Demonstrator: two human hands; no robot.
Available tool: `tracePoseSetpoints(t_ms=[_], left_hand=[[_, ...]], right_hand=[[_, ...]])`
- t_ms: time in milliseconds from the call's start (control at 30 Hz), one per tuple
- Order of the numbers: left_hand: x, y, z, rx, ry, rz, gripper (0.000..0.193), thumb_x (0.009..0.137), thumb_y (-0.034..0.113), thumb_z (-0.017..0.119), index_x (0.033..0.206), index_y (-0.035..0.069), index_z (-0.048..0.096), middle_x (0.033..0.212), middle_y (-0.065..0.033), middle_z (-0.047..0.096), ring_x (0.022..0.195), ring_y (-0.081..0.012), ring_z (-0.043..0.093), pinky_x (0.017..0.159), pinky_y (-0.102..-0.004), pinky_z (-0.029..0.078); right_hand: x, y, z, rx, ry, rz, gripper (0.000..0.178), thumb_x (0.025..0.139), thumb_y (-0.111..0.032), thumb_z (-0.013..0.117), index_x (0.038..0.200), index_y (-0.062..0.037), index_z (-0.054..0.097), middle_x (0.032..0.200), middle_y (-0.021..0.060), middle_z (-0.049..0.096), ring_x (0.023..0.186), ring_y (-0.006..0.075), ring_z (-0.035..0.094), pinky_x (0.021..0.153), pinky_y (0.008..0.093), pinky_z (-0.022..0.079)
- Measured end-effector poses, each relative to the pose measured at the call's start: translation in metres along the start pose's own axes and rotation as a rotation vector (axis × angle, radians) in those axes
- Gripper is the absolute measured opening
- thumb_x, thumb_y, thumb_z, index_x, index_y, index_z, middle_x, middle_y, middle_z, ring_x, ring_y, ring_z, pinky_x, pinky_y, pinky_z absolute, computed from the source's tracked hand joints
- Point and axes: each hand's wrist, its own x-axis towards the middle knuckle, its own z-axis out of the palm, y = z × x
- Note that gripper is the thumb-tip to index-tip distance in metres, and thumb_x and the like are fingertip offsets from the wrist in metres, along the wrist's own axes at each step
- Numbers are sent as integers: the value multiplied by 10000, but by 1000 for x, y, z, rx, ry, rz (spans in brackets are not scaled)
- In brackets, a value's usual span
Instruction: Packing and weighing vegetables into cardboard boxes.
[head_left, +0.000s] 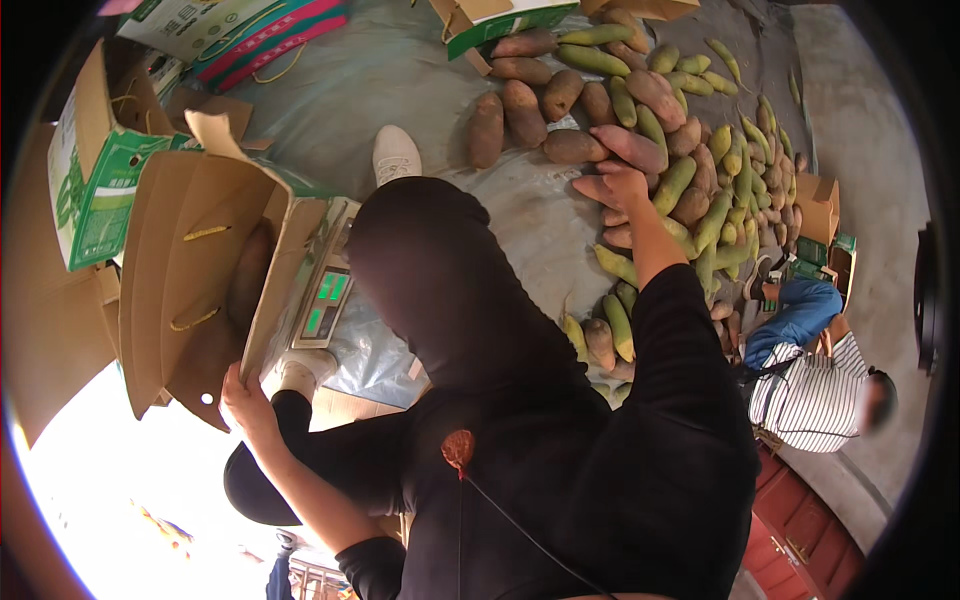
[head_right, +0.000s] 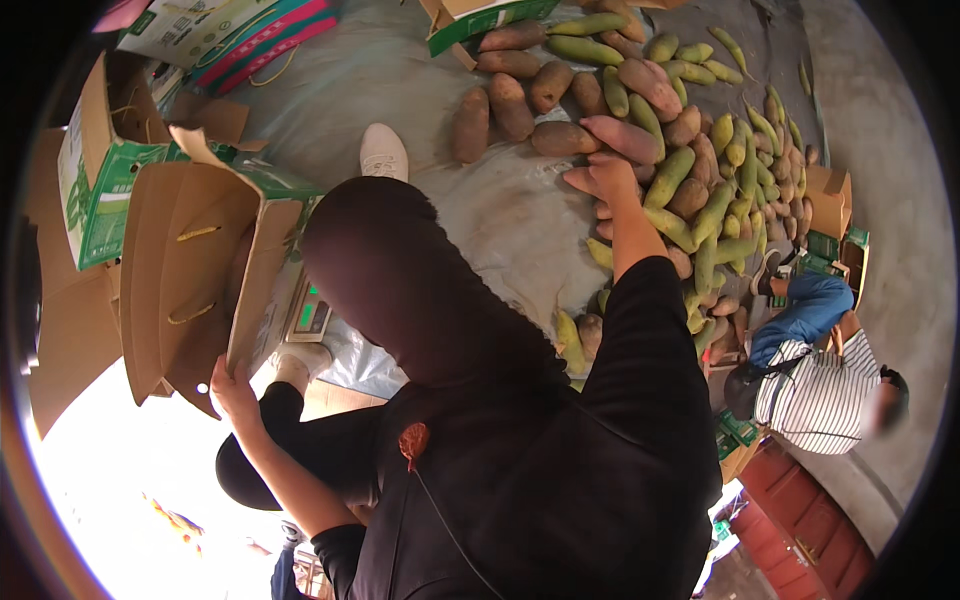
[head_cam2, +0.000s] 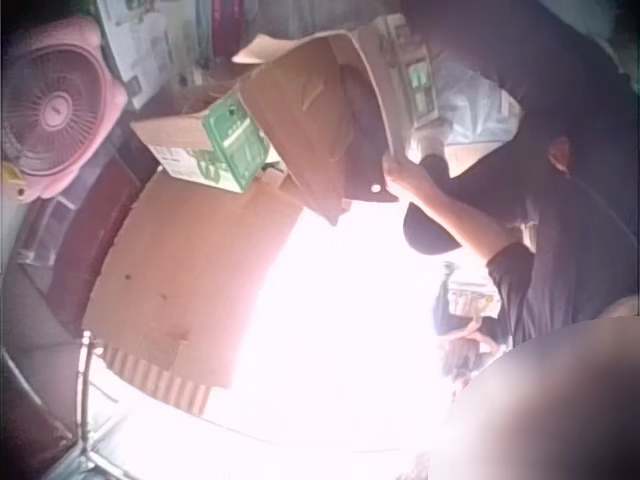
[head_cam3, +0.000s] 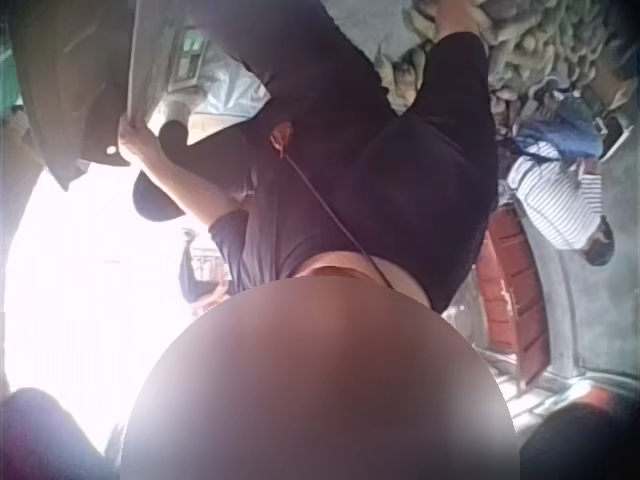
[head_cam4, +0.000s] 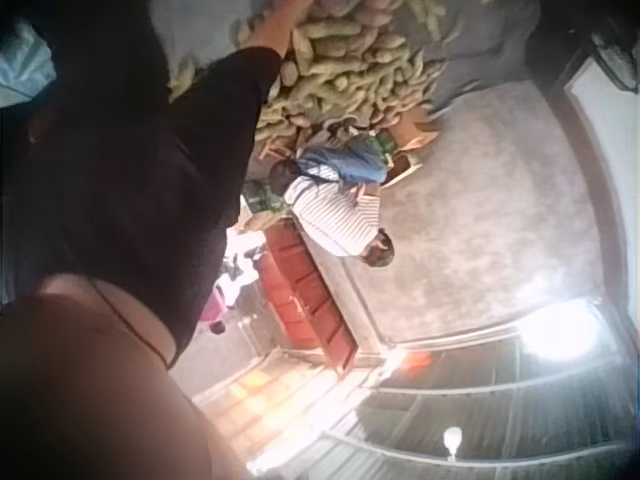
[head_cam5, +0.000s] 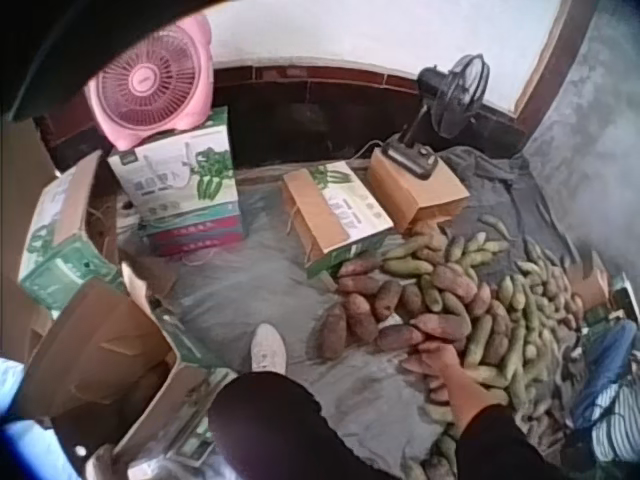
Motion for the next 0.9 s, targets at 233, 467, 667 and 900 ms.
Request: tracePoseSetpoints(t_ms=[233, 467, 667, 900], left_hand=[[10, -3, 12, -25, -80, -72, 181, 784, 13, 551, 955, -25, 597, 841, -173, 622, 759, -294, 604, 704, -370, 472], [9, 15, 8, 42, -79, -113, 170, 804, 50, 570, 962, -1, 607, 826, -162, 627, 744, -288, 607, 705, -363, 471], [9, 15, 10, 74, -66, -137, 171, 807, 67, 578, 962, 1, 609, 841, -158, 633, 754, -288, 612, 708, -361, 472], [5, 22, 7, 112, -5, -98, 199, 788, 50, 572, 979, 14, 617, 888, -176, 644, 823, -328, 629, 744, -381, 477]], right_hand=[[-6, 62, -32, -538, 453, -121, 535, 702, -222, 686, 1205, -169, 512, 1321, 98, 463, 1182, 322, 450, 947, 414, 426], [29, 88, -33, -508, 266, -169, 864, 570, -198, 802, 1336, -183, 401, 1300, 130, 440, 1193, 304, 441, 982, 409, 411], [-2, 52, -28, -629, 224, -57, 855, 561, -166, 829, 1299, -159, 396, 1317, 95, 410, 1208, 315, 427, 973, 416, 420], [2, 65, -7, -760, 287, -203, 847, 522, -250, 844, 1240, -120, 414, 1273, 105, 439, 1189, 331, 444, 954, 430, 430]])
